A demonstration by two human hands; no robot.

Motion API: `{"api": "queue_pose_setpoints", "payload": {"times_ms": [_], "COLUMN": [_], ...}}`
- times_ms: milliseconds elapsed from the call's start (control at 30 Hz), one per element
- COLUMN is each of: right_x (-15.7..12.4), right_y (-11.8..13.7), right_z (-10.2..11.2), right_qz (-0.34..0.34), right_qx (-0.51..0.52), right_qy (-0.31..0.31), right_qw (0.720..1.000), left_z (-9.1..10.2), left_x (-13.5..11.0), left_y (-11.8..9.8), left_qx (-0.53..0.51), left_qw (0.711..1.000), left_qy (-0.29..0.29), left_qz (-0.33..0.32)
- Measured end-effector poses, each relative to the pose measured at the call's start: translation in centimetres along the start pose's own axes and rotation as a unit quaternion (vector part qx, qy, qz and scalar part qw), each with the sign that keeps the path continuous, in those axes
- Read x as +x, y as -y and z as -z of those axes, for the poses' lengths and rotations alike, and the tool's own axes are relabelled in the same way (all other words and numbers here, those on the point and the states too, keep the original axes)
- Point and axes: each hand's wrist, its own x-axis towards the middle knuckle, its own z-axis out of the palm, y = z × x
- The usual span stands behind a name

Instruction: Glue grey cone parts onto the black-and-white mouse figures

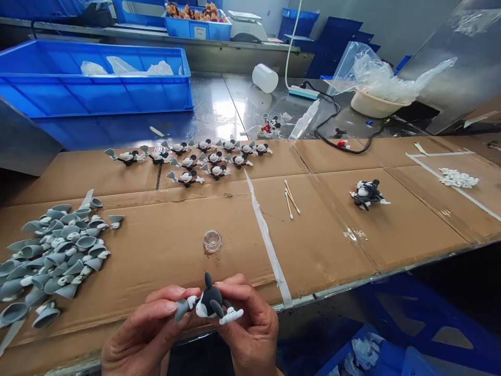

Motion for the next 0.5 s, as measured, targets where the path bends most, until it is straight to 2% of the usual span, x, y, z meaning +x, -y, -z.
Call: {"api": "queue_pose_setpoints", "payload": {"times_ms": [200, 333, 400, 500], "right_x": [-0.1, -0.2, -0.1, 0.1], "right_y": [0.0, -0.1, -0.2, -0.1], "right_z": [0.1, 0.3, 0.4, 0.3], "right_qz": [-0.005, 0.006, 0.013, 0.020], "right_qx": [0.009, -0.002, -0.009, -0.013], "right_qy": [0.019, 0.024, 0.023, 0.012], "right_qw": [1.000, 1.000, 1.000, 1.000], "left_z": [0.1, -0.8, -1.1, -0.8], "left_x": [-0.3, -0.4, -0.4, -0.3], "left_y": [0.1, -0.1, -0.1, -0.1], "left_qx": [0.019, 0.034, 0.051, 0.074], "left_qw": [1.000, 0.997, 0.996, 0.994], "left_qy": [0.003, -0.061, -0.072, -0.041], "left_qz": [-0.013, -0.018, -0.034, -0.068]}}
